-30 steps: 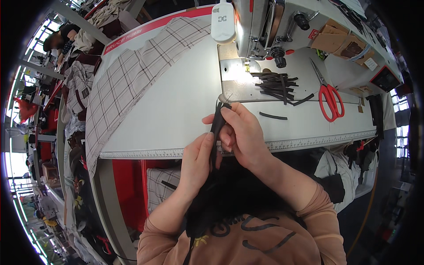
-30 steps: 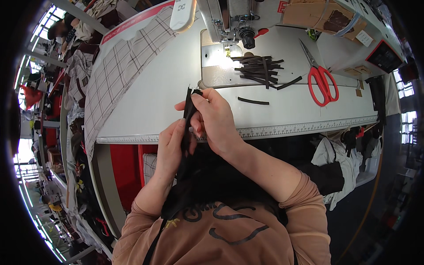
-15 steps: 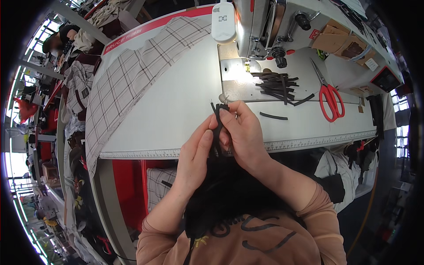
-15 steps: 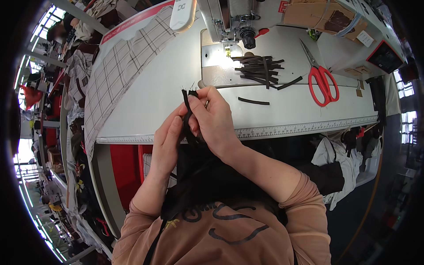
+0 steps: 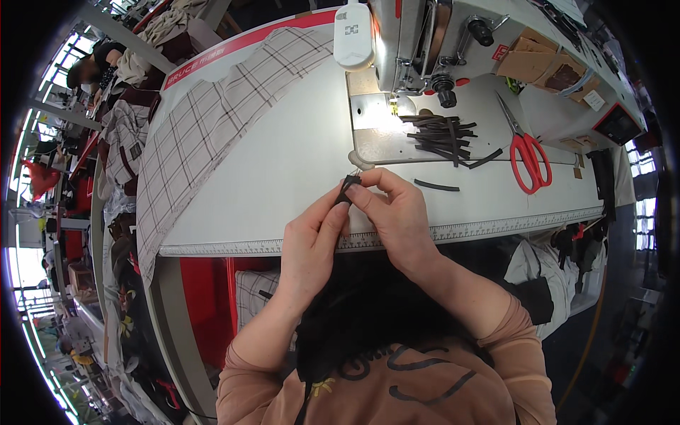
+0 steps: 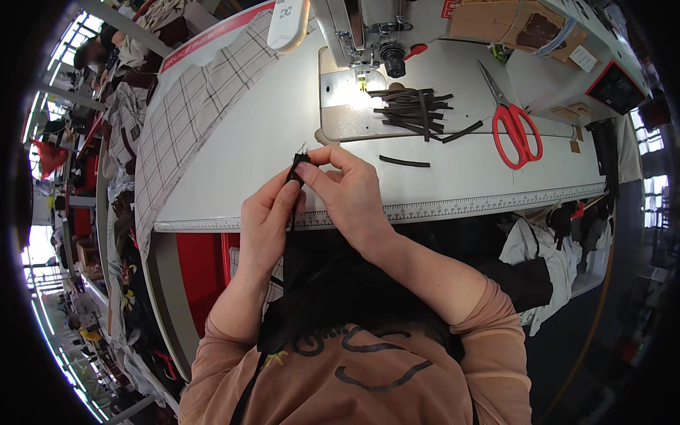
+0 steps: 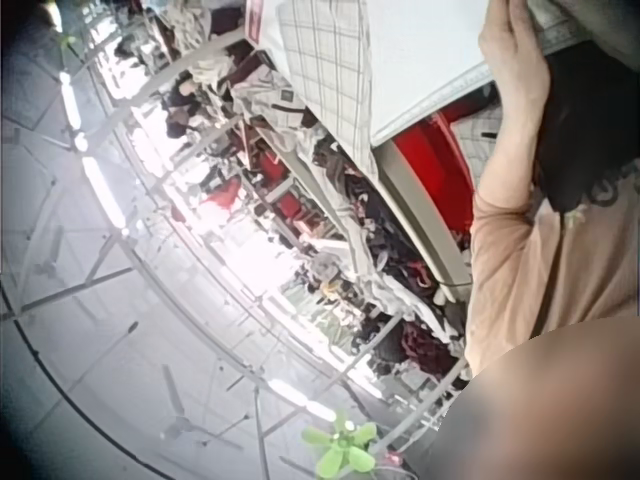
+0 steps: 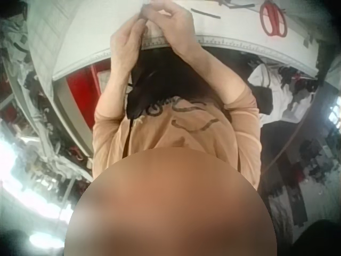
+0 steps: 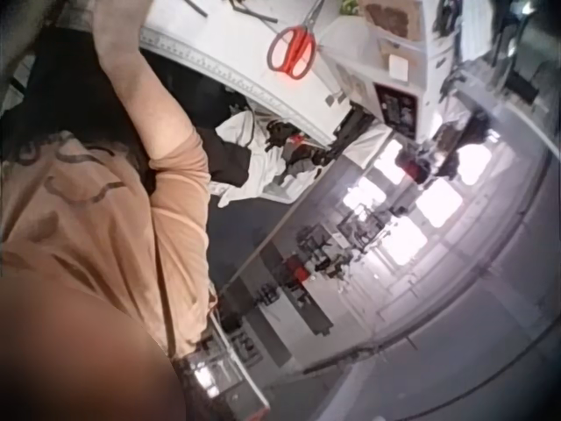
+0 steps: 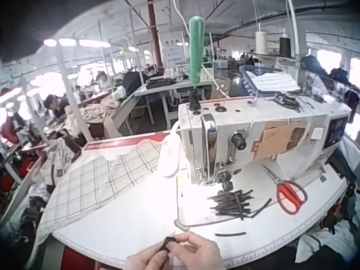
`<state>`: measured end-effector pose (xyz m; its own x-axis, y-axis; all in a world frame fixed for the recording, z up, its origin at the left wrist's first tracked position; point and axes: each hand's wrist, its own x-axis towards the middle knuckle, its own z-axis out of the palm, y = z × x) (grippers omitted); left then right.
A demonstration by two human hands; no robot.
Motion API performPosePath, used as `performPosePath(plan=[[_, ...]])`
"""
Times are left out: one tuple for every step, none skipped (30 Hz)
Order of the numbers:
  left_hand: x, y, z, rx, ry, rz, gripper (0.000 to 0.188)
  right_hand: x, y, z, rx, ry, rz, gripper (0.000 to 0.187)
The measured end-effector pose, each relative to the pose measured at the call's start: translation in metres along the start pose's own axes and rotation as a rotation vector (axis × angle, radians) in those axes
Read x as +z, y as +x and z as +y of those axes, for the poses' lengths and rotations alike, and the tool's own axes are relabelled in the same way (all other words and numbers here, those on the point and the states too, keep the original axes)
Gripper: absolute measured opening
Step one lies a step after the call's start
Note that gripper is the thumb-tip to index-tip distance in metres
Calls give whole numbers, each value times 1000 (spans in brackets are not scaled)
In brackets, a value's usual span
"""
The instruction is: The person is manually inserting sliders onto zipper tapes and trimming them with scissors at a sewing workstation.
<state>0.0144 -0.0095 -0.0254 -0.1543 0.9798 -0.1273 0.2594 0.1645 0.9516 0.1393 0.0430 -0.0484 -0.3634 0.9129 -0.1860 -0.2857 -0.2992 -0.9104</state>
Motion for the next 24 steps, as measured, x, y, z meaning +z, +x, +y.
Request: performPosePath(plan=[[-1,2,-3,-4,-23,12,31,-2,0,1,10,-70,0,14],[-3,3,-5,-9,-46,23,29,-4,0,-1,11,-69,1,14],[-4,4,-5,-9,-46,22,29,-4,0,-3,29,-68,-19,17],[-6,6,-5,-26,-23,27,26,-5,-1,-4,48,-67,-37,20],[-7,7,-5,-42,-1,33,25,-5,-1,-5,48,-66,-36,20],[-7,8,-6,-42,0,31,25,-6,-1,-6,21,-63,-34,23],[-7,8,-8,-60,-11,26,23,-6,-2,-7,-5,-60,-35,26],[-7,8,-9,-76,-22,22,22,-5,-2,-8,-4,-59,-35,26],[-7,8,-10,-77,-21,22,22,-5,-2,-11,2,-49,-42,28],[-8,8,-11,-103,-30,8,22,-5,-2,-12,7,-40,-49,30],[-8,8,-12,-130,-38,-5,23,-6,-2,-13,8,-39,-48,30],[-9,9,-12,-131,-38,-5,23,-7,-2,-14,17,-39,-52,31],[-9,9,-11,-151,-127,-35,24,-8,-2,-14,25,-40,-54,32],[-9,9,-11,-171,-217,-65,25,-9,-2,-14,26,-39,-54,32],[-9,10,-12,-172,-217,-65,25,-11,-1,-14,-3,-46,-48,31],[-9,10,-15,-166,-244,-62,26,-13,-1,-14,-34,-53,-42,29],[-9,10,-16,-160,-271,-59,27,-16,-2,-14,-34,-53,-42,29],[-10,10,-15,-160,-271,-59,27,-20,-3,-13,-33,-74,-18,26],[-9,10,-13,-176,-321,-59,26,-22,-3,-13,-31,-96,6,23],[-9,10,-12,-192,-371,-59,26,-23,-5,-14,-29,-96,6,23],[-8,10,-11,-193,-371,-59,26,-23,-7,-15,-4,-130,-15,20],[-8,10,-10,-206,-402,-70,26,-23,-9,-16,20,-163,-32,16],[-7,10,-9,-219,-433,-82,26,-23,-9,-14,20,-163,-29,16],[-7,9,-8,-220,-432,-85,26,-23,-9,-10,-15,-202,-64,15]])
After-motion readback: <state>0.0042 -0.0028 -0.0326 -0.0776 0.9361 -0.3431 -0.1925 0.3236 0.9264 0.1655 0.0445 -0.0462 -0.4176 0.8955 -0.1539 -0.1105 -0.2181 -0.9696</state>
